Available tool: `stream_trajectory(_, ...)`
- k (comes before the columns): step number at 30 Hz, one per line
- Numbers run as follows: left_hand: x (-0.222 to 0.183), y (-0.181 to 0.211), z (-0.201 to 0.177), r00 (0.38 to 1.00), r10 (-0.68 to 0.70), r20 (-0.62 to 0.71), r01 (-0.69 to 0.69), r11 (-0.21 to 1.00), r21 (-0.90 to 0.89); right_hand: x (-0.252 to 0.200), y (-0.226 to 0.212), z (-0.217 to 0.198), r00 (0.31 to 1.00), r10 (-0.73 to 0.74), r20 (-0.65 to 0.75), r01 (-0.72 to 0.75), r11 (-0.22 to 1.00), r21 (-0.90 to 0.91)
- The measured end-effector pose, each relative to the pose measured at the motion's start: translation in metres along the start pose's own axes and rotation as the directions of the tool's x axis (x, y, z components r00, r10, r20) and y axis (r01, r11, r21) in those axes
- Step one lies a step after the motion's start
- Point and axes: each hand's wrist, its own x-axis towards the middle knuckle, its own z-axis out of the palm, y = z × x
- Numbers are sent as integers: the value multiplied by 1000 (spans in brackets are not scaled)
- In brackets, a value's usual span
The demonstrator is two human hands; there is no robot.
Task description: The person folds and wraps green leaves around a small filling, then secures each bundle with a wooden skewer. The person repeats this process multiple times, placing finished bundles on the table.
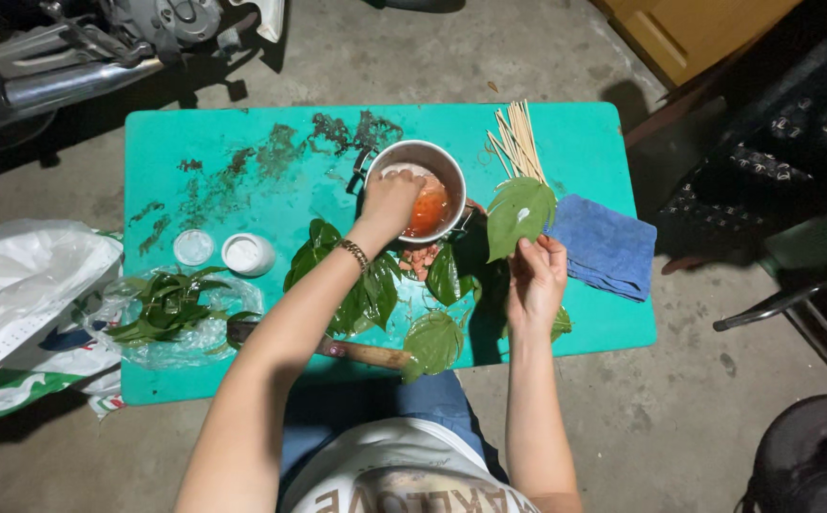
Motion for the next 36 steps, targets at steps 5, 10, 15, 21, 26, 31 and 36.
stream_trajectory(5, -23, 3, -50, 983, -184, -25, 156, 891, -427, -7, -1, 6, 997, 77, 15, -77, 997, 15)
stream_trajectory(10, -44, 6, -61, 949, -118, -293, -30, 891, -453, -22, 7, 16, 980, 197, 28, -198, 980, 15)
stream_trajectory(15, -71, 18, -39, 906, -334, 261, 391, 421, -819, -37, 12, 35, 954, 264, 142, -265, 964, -13)
stream_trajectory(21, -134, 39, -4, 961, -140, 237, 168, -386, -907, -73, 32, 60, 933, 264, 244, -234, 961, -147)
stream_trajectory(26, -171, 42, 5, 954, -176, 241, 94, -587, -804, -94, 46, 67, 944, 187, 271, -120, 962, -246)
stream_trajectory(31, -198, 47, 7, 955, -196, 220, 30, -678, -735, -108, 58, 69, 936, 138, 324, -45, 959, -279)
stream_trajectory(36, -223, 42, 11, 948, -229, 221, -8, -712, -702, -114, 69, 67, 922, 278, 271, -185, 928, -323)
